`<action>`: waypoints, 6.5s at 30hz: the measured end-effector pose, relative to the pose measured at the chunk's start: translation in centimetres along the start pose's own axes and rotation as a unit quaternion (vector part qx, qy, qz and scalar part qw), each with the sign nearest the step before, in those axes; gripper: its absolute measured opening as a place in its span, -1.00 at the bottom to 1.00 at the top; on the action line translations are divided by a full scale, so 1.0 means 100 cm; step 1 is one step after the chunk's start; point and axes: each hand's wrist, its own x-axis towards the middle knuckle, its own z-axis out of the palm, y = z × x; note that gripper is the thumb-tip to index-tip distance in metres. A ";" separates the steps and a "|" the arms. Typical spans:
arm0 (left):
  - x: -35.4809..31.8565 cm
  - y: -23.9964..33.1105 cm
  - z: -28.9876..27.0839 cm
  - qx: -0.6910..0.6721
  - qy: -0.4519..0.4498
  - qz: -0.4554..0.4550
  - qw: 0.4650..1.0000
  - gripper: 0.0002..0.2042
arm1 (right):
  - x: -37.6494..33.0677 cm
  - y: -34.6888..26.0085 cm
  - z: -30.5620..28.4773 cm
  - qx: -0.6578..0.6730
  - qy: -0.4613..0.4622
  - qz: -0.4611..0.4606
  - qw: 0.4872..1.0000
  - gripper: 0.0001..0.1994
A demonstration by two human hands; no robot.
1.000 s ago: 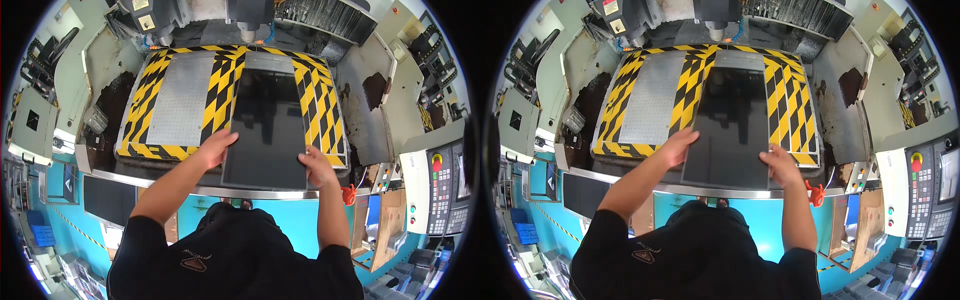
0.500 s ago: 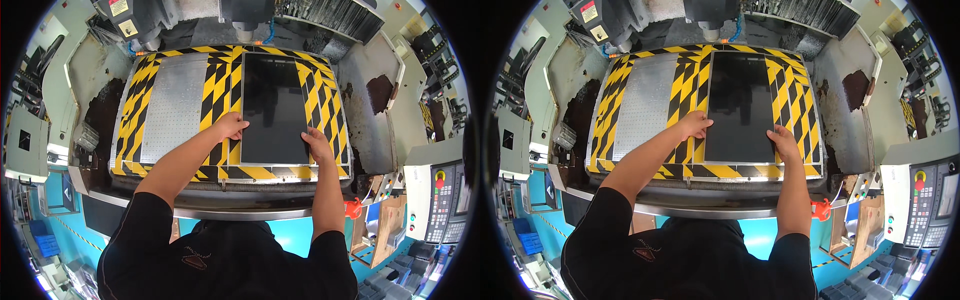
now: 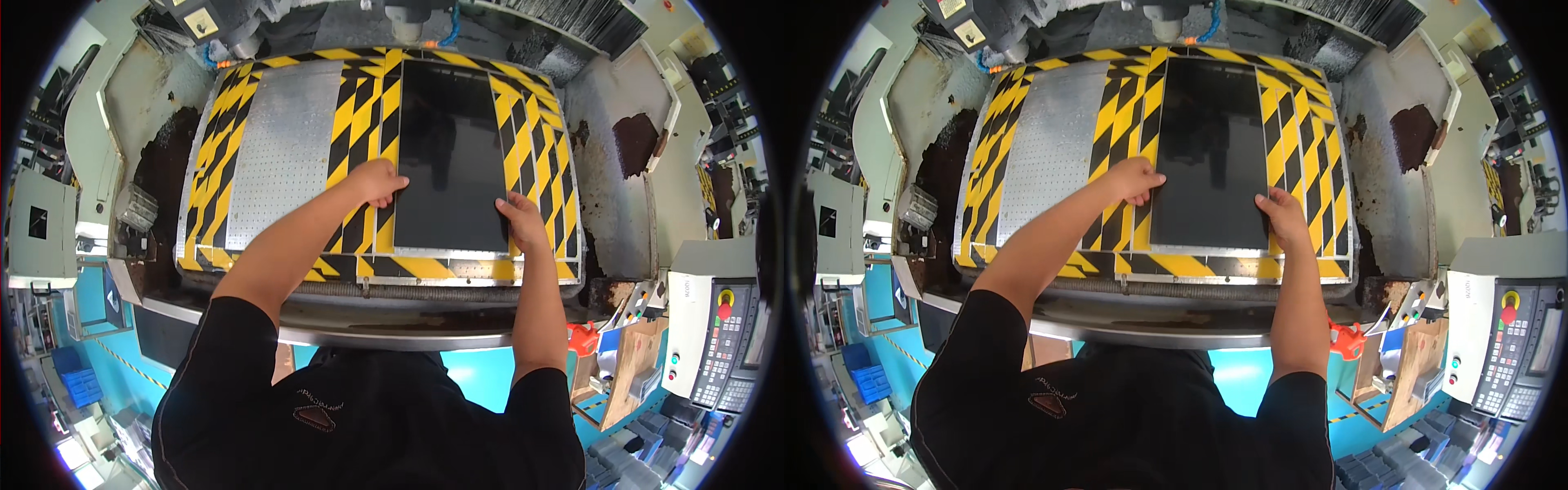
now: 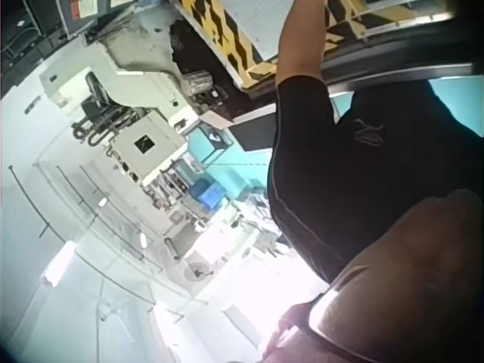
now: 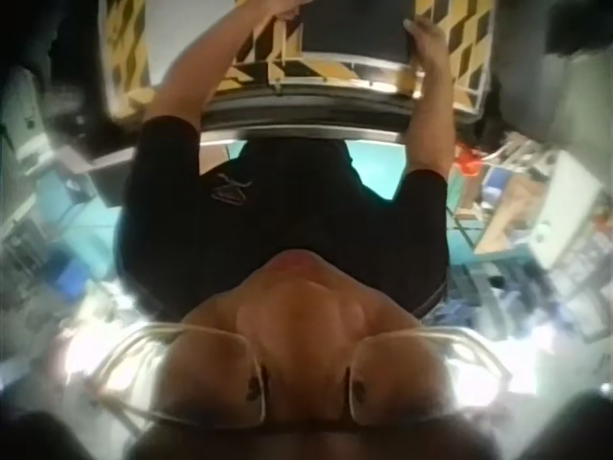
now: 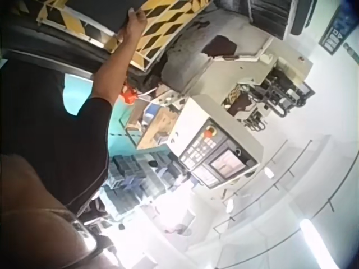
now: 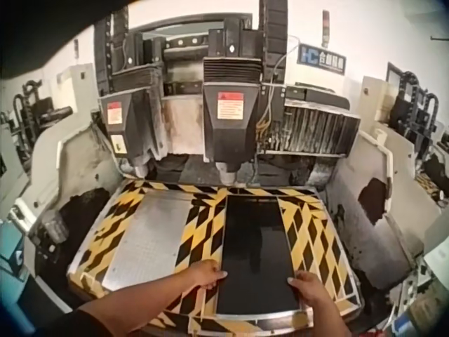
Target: The person cleans a machine bed using an air gun, places flat panels onto the bed, and operates the control panel. After machining, the person uses the air gun to blow debris off the cut panels, unloads them to separate the cut pieces by hand, and loads new panels to restart the machine.
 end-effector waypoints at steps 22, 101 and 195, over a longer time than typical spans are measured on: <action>-0.051 -0.057 0.034 0.428 0.067 0.291 0.853 -0.29 | 0.004 0.005 -0.006 -0.056 0.020 -0.037 0.998 -0.65; -0.445 -0.584 0.067 -0.214 0.575 -0.415 0.672 -0.35 | -0.016 -0.005 0.022 -0.601 0.118 -0.097 0.785 -0.01; -0.156 -0.296 -0.214 0.423 0.112 0.231 0.869 -0.37 | 0.013 0.038 0.354 -0.118 0.020 0.028 0.992 -0.83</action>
